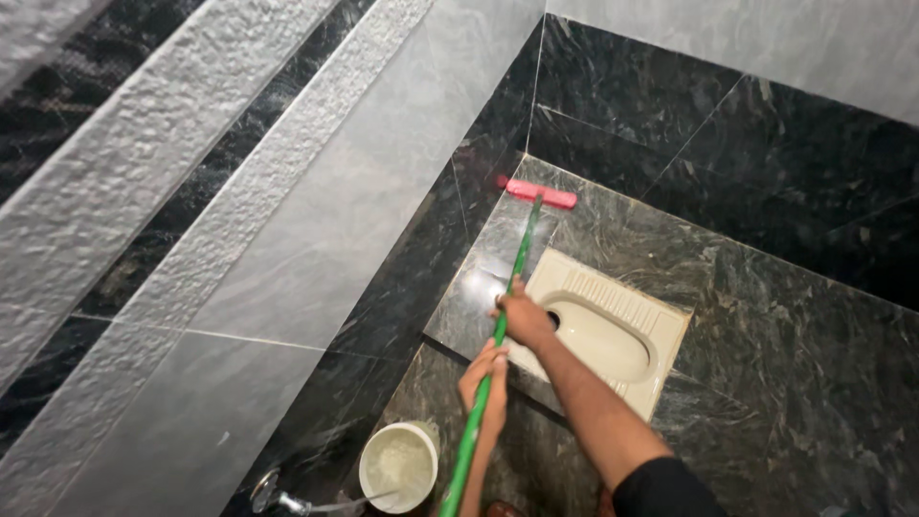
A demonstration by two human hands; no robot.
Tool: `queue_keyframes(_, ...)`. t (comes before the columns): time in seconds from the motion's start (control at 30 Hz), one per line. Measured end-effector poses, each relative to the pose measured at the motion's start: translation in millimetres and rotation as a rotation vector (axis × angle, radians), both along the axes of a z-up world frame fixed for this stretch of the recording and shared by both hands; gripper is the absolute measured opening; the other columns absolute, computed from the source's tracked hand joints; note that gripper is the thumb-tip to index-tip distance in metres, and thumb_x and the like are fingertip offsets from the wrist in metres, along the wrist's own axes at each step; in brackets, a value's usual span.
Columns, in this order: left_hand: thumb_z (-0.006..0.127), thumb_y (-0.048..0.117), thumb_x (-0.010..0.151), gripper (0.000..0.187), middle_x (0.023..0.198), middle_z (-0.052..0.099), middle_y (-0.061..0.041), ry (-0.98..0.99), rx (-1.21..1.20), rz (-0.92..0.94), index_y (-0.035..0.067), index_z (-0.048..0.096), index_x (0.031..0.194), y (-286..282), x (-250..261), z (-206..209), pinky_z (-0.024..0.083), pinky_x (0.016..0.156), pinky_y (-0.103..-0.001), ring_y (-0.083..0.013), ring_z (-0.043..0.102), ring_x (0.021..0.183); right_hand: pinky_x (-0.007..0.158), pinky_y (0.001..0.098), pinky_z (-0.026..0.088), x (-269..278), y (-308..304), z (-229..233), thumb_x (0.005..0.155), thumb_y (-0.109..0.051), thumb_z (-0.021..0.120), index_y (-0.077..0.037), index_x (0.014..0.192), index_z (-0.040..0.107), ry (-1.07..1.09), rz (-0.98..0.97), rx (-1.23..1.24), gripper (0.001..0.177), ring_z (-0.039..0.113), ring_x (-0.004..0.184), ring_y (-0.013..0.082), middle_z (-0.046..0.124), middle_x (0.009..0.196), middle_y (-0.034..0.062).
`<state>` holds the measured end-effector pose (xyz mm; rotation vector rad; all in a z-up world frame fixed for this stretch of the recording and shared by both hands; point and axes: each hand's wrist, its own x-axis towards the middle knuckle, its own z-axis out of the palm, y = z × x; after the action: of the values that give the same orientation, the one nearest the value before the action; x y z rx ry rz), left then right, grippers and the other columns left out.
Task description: The person cleans the floor and walls of a bathroom using a squeegee and water from a bucket.
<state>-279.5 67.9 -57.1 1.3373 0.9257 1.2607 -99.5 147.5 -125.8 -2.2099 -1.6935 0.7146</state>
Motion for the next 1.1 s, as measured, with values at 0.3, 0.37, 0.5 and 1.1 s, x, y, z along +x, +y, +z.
queue_keyframes(0.3, 0.065, 0.006, 0.095, 0.014, 0.105, 0.078, -0.018, 0.119, 0.041, -0.077, -0.003, 0.075, 0.099, -22, 9, 6, 0.051, 0.102, -0.04, -0.0365, 0.068, 0.125, 0.091, 0.0486, 0.057, 23, -19, -14, 0.09, -0.045, 0.067, -0.016, 0.104, 0.071, -0.06, 0.007, 0.041, 0.032, 0.068, 0.109, 0.0451, 0.027, 0.159, 0.034)
queue_keyframes(0.37, 0.065, 0.005, 0.095, 0.015, 0.105, 0.078, -0.018, 0.106, 0.056, -0.079, -0.003, 0.076, 0.1, -33, -11, 6, 0.051, 0.103, -0.04, -0.0363, 0.068, 0.125, 0.092, 0.0479, 0.057, 7, -33, -19, 0.092, -0.046, 0.067, -0.016, 0.104, 0.07, -0.08, 0.022, 0.023, 0.033, 0.07, 0.105, 0.045, 0.027, 0.159, 0.0343)
queue_keyframes(0.5, 0.066, 0.005, 0.092, 0.017, 0.105, 0.081, -0.016, 0.116, -0.021, 0.014, -0.002, 0.08, 0.101, -59, -60, -11, 0.052, 0.101, -0.039, -0.0335, 0.072, 0.12, 0.099, 0.0493, 0.053, -49, -57, -16, 0.092, -0.043, 0.067, -0.013, 0.107, 0.07, -0.023, 0.033, -0.018, 0.034, 0.058, 0.121, 0.0503, 0.021, 0.157, 0.0397)
queue_keyframes(1.1, 0.062, 0.011, 0.097, 0.028, 0.114, 0.079, -0.018, -0.053, -0.345, 0.14, -0.003, 0.075, 0.118, -46, -93, 19, 0.047, 0.069, -0.026, -0.0108, 0.057, 0.073, 0.099, 0.0516, 0.052, -103, -40, 52, 0.093, -0.051, 0.065, -0.012, 0.117, 0.067, 0.032, 0.005, 0.027, 0.046, 0.055, 0.126, 0.0522, 0.028, 0.152, 0.0416)
